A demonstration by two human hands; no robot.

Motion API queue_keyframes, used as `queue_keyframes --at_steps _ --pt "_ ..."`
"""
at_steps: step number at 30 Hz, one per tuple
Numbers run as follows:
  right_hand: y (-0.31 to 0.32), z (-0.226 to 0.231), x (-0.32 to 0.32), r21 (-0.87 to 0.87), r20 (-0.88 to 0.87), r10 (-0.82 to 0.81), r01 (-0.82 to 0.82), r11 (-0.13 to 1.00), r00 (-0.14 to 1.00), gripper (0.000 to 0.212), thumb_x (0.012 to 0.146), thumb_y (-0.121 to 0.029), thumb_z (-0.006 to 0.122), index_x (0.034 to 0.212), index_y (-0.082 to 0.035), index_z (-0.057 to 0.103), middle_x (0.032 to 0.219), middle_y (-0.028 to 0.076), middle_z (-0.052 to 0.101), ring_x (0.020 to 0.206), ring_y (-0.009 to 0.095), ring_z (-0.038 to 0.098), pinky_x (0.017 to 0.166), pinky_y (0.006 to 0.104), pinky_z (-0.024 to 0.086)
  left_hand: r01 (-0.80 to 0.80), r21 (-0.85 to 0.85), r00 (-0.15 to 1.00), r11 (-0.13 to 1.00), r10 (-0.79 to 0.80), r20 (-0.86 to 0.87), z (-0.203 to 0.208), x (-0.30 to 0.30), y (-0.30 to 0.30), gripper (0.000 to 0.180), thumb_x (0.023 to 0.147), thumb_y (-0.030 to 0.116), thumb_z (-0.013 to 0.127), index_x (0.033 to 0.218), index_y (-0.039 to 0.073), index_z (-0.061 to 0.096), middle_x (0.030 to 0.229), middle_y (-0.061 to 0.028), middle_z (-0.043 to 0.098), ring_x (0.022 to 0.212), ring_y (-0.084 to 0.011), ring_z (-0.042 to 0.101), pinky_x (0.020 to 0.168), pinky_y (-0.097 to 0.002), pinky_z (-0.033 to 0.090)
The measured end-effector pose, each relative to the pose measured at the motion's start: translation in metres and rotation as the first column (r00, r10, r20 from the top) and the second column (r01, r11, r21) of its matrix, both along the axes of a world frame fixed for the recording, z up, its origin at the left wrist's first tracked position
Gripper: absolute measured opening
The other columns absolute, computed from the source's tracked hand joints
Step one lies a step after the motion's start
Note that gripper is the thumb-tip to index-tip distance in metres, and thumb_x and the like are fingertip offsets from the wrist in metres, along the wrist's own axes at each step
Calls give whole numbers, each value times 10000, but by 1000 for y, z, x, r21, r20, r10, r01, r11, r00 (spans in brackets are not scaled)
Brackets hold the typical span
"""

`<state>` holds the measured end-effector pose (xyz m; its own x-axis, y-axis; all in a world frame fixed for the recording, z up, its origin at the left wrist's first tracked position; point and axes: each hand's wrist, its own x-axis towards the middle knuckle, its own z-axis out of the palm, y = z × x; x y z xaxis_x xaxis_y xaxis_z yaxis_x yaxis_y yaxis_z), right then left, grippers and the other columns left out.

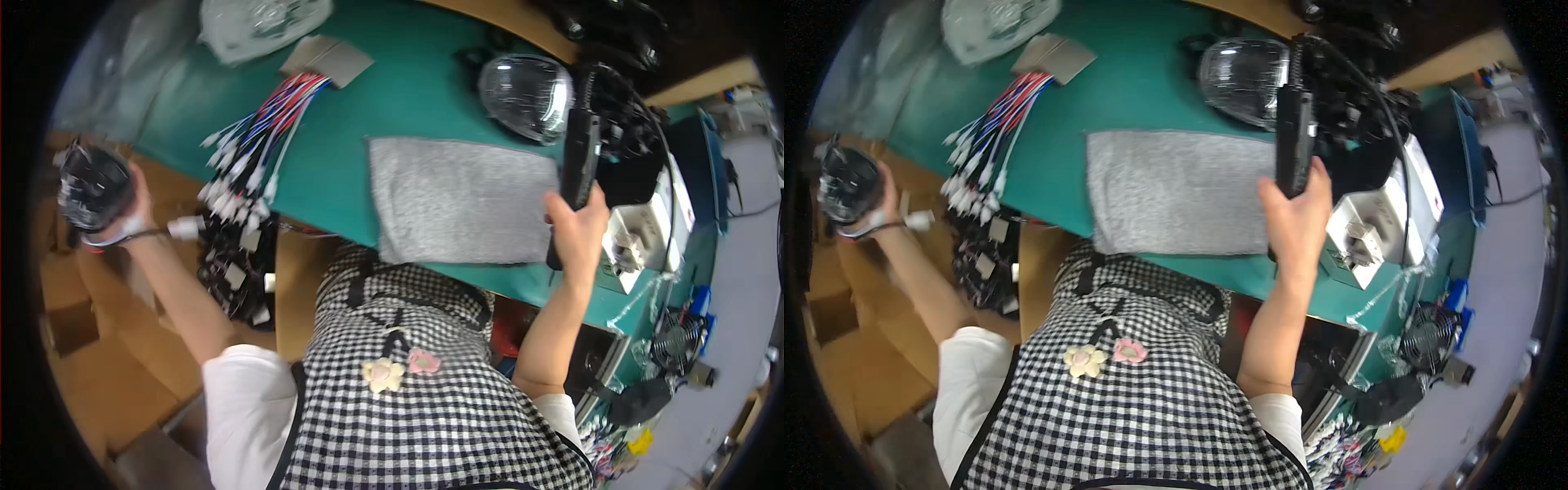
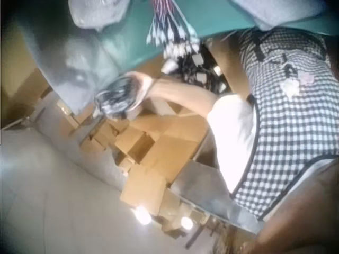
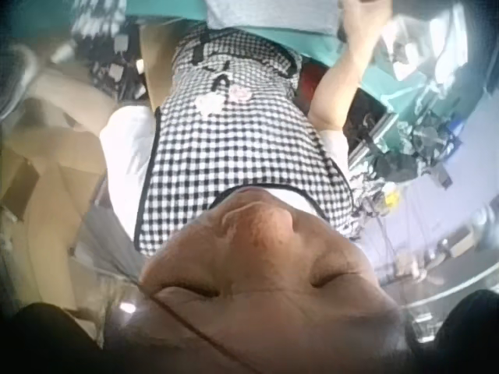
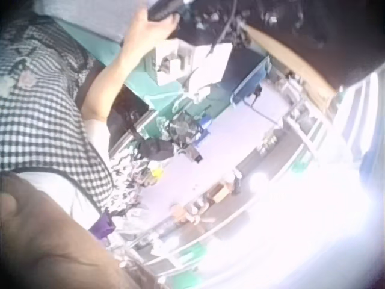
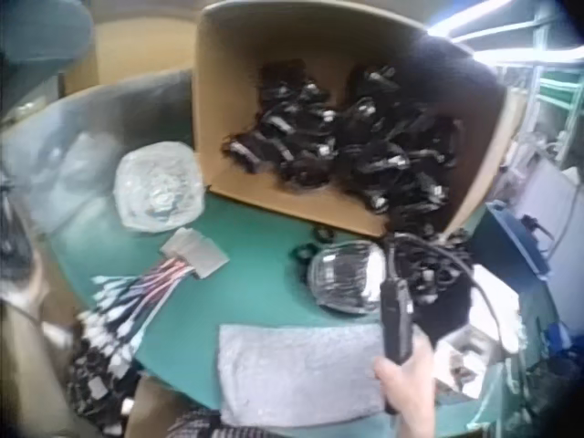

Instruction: Using an electric screwdriver to assemble electronic modules and wires into a black plastic housing.

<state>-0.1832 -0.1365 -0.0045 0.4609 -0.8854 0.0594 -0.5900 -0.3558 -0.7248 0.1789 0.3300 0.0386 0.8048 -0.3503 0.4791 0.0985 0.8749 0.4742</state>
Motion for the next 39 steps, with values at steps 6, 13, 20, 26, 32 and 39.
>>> queue_keyframes --at_steps 6,13,20,26,32,39 --pt "-8 -2 33 167 -168 -34 63 984 985 249 672 -194 632 782 22 573 573 77 576 495 150 572 522 292 453 -435 754 62 493 852 -521 -238 -101 188 540 679 684 488 1015 276 599 1053 66 610 967 -196 539 715 -395 442" --pt "-26 -12 22 238 -115 -35 62 969 993 188 713 -160 644 758 -3 550 613 18 519 451 118 515 417 257 392 -121 841 -125 528 832 -541 -299 -157 192 428 856 501 431 1088 171 574 1079 7 601 970 -201 539 699 -337 459" --pt "-19 -9 14 258 -77 -74 92 962 994 196 700 -137 658 763 17 555 626 40 549 455 123 523 443 256 413 5 996 940 85 339 -33 -149 -172 -22 290 776 126 618 1046 19 612 879 -82 638 755 -157 616 628 -258 499" --pt "3 30 16 291 148 -60 15 957 987 326 711 -115 659 992 40 595 662 26 542 489 105 511 468 238 413 160 916 968 369 121 -218 -178 -225 -154 403 825 211 664 1159 15 553 1041 -152 631 831 -171 616 727 -299 501" --pt "10 46 -16 282 322 -5 -91 955 947 432 685 -78 665 1092 44 593 725 47 592 551 109 540 526 231 447 416 900 806 126 -510 -301 -58 -166 -101 180 870 111 585 763 -25 635 758 -99 658 693 -157 619 645 -283 497" --pt "33 43 -32 421 455 73 -286 861 888 488 613 -112 722 1059 33 587 782 8 573 675 85 503 624 230 426 273 557 763 784 176 -622 -25 -73 -172 295 937 193 483 1149 -11 461 1159 -204 563 1064 -285 570 875 -297 513"
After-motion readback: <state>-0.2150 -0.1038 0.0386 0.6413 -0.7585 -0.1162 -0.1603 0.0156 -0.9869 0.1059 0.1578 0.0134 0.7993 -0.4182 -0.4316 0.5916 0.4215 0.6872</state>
